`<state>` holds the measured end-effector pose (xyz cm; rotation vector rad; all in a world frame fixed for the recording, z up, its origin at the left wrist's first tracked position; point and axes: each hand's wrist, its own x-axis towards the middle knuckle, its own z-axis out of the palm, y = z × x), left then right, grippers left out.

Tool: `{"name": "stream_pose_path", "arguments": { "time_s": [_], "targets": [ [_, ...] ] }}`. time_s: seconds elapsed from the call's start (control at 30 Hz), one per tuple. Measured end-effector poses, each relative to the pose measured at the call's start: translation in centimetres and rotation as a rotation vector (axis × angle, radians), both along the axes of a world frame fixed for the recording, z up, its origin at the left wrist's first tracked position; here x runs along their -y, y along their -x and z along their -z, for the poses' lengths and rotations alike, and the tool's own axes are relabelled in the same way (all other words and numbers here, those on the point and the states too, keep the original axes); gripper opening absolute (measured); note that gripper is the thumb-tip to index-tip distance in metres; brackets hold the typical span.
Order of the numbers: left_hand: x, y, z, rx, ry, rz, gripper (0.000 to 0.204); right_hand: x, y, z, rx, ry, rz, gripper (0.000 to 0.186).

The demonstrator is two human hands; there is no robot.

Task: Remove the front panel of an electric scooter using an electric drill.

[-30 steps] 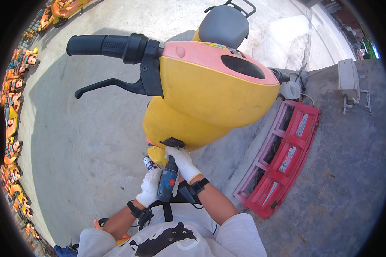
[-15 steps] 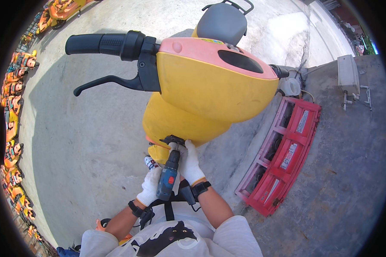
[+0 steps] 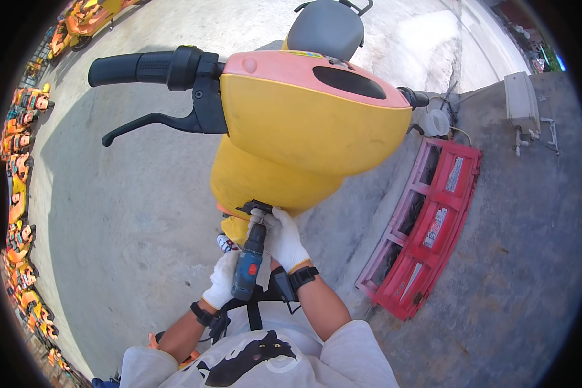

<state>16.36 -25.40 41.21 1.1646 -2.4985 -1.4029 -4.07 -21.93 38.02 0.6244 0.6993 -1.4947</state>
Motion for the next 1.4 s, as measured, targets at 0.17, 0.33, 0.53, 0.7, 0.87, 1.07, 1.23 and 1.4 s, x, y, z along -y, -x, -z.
{"name": "stream_pose_path", "arguments": {
  "time_s": [0.17,0.33,0.53,0.7,0.87,1.07,1.23,1.4],
  "targets": [
    [0.2,0.0,-0.3,0.016,0.027,0.013,0.046,-0.1,-0.2,0.5,-0.021,0.009,0.025,0.053],
    [0.1,-0.2,-0.1,0.022,0.011,0.010,0.047,0.1,-0.3,0.3,-0.007,-0.001,0.027,0.048],
    [-0.1,-0.3,-0.6,-0.054,-0.036,-0.057,0.043,0.4,-0.6,-0.7,-0.007,0.002,0.043,0.039],
    [0.0,0.4,-1.9,-0.006,-0.081,-0.054,0.041,0.0,-0.3,-0.1,-0.013,0.027,0.020,0.036],
    [-0.5,0.4,-1.4,-0.065,0.006,-0.063,0.038,0.1,-0.5,-0.2,-0.071,0.059,-0.022,0.039],
    [-0.8,1.3,-2.0,-0.143,-0.023,-0.103,0.043,0.2,-0.4,-0.4,-0.023,0.026,-0.006,0.039],
    [-1.1,1.1,-1.8,-0.056,-0.002,-0.055,0.046,0.0,0.1,-0.4,-0.011,0.046,-0.020,0.040],
    [-1.4,-0.1,0.0,-0.014,0.002,-0.062,0.051,0.4,-0.1,-0.8,-0.039,0.014,-0.037,0.040]
  ]
}}
